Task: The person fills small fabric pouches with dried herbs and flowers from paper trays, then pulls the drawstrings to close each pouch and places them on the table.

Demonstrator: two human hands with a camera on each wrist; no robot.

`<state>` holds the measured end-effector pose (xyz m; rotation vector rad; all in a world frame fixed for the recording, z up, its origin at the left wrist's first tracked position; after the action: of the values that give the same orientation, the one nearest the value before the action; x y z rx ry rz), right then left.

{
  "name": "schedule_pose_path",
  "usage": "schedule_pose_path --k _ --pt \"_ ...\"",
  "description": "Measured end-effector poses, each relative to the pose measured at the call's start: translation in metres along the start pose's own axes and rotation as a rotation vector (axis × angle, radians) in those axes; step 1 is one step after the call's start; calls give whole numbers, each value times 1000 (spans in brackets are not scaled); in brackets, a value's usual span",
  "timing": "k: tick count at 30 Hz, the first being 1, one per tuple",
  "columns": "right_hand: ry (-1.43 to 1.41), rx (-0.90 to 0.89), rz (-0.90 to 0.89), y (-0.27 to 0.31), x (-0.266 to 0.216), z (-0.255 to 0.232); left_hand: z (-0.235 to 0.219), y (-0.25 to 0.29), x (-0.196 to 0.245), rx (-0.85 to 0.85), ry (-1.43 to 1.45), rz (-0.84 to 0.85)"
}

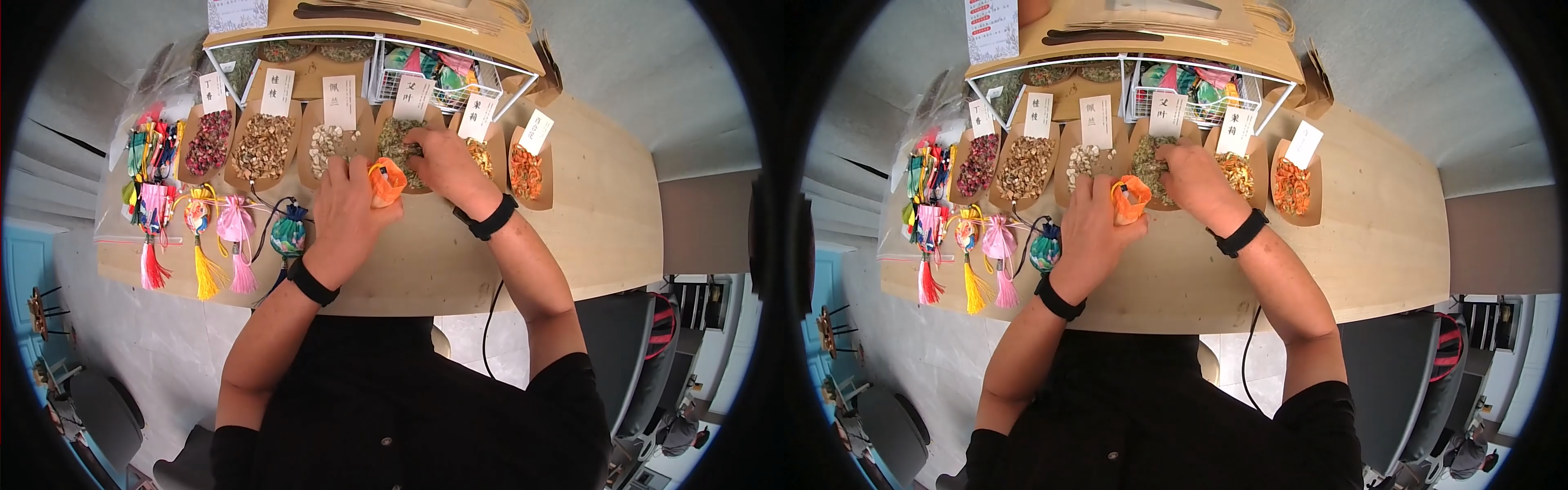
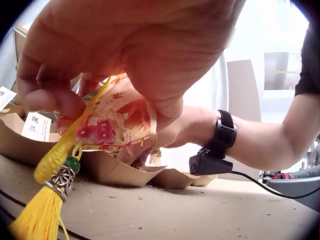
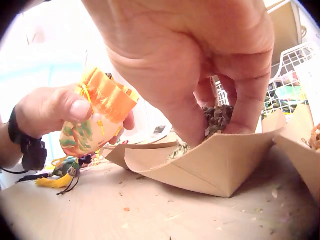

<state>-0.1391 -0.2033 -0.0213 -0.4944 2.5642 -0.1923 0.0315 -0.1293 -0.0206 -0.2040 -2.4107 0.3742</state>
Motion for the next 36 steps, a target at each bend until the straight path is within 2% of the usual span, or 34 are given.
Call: schedule_pose_path --k 8,14,17,20,23,32,36 --pt "-148 -3 173 -10 4 -19 11 -18 1 5 -33 10" --pt "-262 0 223 -15 6 -34 28 -32 2 0 -80 -20" --pt "-318 -54 316 -18 6 -40 35 -37 5 15 -120 -3" --pt "-317 -53 253 -22 4 -46 41 -42 8 0 -150 -15" --pt "-369 -147 354 -24 1 -46 46 -44 8 1 -165 -16" --pt "-218 -214 182 -31 3 -37 51 -46 8 -11 -156 -24" --pt "-233 -230 159 -30 4 -36 56 -46 8 -39 -194 -39"
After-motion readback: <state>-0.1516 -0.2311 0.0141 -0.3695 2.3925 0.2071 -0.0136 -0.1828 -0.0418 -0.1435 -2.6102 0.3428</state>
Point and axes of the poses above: each hand's wrist, its own y-axis away from the middle knuckle, its own z-axis out of the palm, x = y × z, the point moved 6 cm from there along -y, towards the middle knuckle, and after that the axes turned 6 degrees about x, right-handed, at the moved point
